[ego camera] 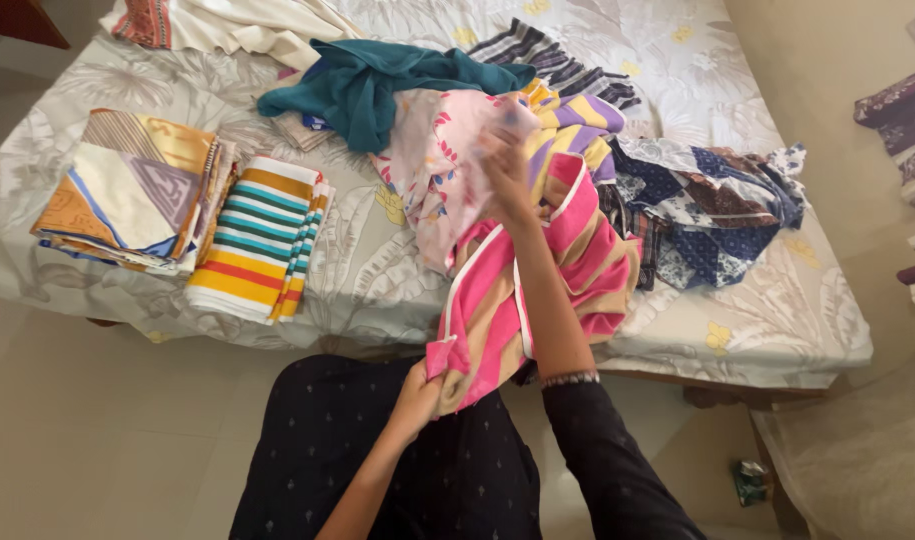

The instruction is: The person sits on the floor and folds multiple patterned cloths by hand. They unfold each cloth, align edges, fold it into a compact rectangle, and place it on a growing stack on the bed. The process is repeated for several cloths with different patterns.

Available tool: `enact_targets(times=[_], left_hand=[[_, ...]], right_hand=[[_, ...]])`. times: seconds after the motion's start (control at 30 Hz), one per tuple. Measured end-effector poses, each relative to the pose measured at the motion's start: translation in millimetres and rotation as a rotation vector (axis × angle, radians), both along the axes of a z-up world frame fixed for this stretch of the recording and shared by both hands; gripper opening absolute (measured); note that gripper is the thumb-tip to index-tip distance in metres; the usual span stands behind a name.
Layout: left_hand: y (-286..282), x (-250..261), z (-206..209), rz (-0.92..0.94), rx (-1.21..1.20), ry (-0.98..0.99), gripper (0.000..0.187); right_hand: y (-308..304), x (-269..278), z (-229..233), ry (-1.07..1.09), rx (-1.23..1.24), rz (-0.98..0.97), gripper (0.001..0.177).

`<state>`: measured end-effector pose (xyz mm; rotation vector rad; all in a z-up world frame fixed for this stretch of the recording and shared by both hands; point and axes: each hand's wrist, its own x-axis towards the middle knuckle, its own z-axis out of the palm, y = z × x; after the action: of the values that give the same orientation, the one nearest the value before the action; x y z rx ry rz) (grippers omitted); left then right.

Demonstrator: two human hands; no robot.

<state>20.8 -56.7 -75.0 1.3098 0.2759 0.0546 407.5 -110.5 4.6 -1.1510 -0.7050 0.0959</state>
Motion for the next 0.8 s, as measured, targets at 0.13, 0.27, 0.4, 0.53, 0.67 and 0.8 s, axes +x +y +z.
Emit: enact_targets(times=[0.13,0.27,0.4,0.53,0.67,0.8], left_hand=[[4,-4,4,0.001,0.01,-0.014,0.026],[7,-3,9,0.002,0.035,0.06,0.03],[5,-3,8,-0.033,0.063,0.082,0.031],[1,-3,-1,-0.043,0.131,0.074,0.024],[5,-7,-6,-0.403,-0.002,-0.106,0.02],[0,-20,2,-0.659,-0.174,-0.036,0.028]], right_hand=[[14,-7,3,-0.005,-0.411,0.316,0.075],[-4,-26,-30,-0.426,-0.769,0.253,0.066],[-49,-53,-79,-0.599,-0.981,-0.245,0.067],[-100,-74,-101,-0.642,-1.213,-0.636,0.079],[-134,-98,-110,-0.33,-1.09,-0.535,0.08],[-149,-116,-107,-0.249,-1.021,-0.641,0.048]])
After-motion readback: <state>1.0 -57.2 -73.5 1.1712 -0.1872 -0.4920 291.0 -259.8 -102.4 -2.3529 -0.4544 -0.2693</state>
